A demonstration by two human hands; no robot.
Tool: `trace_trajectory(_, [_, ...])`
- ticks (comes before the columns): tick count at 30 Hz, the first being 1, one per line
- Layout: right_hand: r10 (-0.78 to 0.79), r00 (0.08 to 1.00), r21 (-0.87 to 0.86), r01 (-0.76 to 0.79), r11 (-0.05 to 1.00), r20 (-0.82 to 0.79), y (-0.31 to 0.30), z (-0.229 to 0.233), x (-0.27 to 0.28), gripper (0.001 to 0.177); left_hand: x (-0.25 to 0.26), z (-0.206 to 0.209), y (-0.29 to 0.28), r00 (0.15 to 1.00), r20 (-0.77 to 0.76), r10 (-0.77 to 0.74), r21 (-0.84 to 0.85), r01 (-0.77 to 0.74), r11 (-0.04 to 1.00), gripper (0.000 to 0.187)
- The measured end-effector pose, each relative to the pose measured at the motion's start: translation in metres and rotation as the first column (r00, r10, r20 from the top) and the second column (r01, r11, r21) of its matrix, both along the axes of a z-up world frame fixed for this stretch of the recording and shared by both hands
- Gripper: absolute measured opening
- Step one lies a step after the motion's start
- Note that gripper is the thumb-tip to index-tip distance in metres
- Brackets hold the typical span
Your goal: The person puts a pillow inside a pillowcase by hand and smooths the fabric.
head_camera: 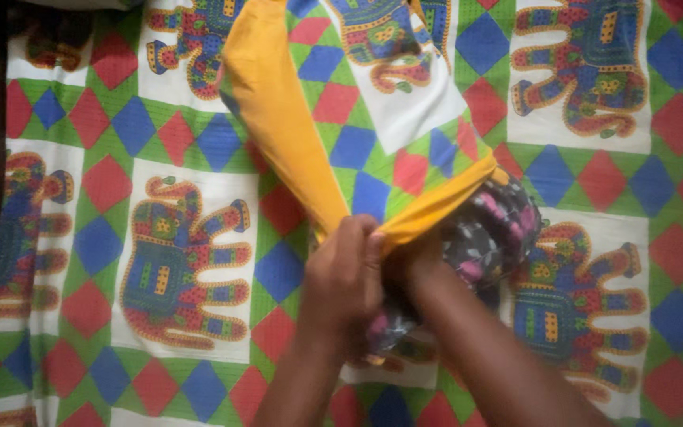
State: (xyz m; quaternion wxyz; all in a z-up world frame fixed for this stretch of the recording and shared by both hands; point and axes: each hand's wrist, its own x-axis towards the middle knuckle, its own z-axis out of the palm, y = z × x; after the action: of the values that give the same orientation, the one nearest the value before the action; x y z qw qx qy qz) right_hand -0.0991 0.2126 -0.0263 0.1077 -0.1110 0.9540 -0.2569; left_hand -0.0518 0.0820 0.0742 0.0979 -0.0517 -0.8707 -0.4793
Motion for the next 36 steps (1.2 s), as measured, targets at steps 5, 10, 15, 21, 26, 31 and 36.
trace_trajectory(5, [-0.031,0.994,-0.006,0.032,0.999,0.102,0.022,-0.006,-0.010,0.031,0.010,0.012,0.020,0.999,-0.047,0.000,0.034,0.001,0.999,0.009])
trace_trajectory(10, [0.010,0.961,0.054,-0.025,0.998,0.276,0.033,0.001,0.004,0.034,0.025,0.000,0.027,0.997,0.047,0.056,0.020,-0.057,0.998,0.009])
trace_trajectory(15, [-0.100,0.873,-0.181,0.209,0.961,0.478,0.031,0.030,0.037,0.036,0.033,-0.019,0.009,0.980,0.179,0.086,-0.028,-0.083,0.996,0.016])
trace_trajectory(21, [0.331,0.929,0.119,-0.352,0.928,0.168,0.031,0.093,0.048,0.036,0.024,-0.058,-0.006,0.866,0.202,0.458,-0.013,-0.465,0.885,0.039])
trace_trajectory(26, [0.126,0.867,-0.021,-0.132,0.991,0.483,0.057,0.152,0.037,0.050,0.001,-0.102,-0.028,0.783,0.497,0.375,0.204,-0.525,0.826,0.083])
trace_trajectory(31, [-0.126,0.991,0.007,0.126,0.992,-0.038,0.077,0.109,-0.017,0.063,-0.012,-0.115,-0.040,0.673,0.699,0.243,0.309,-0.590,0.746,0.088])
trace_trajectory(36, [-0.214,0.977,-0.016,0.215,0.977,0.009,0.095,0.049,-0.048,0.091,-0.007,-0.127,-0.032,0.699,0.711,0.076,0.528,-0.602,0.600,0.079])
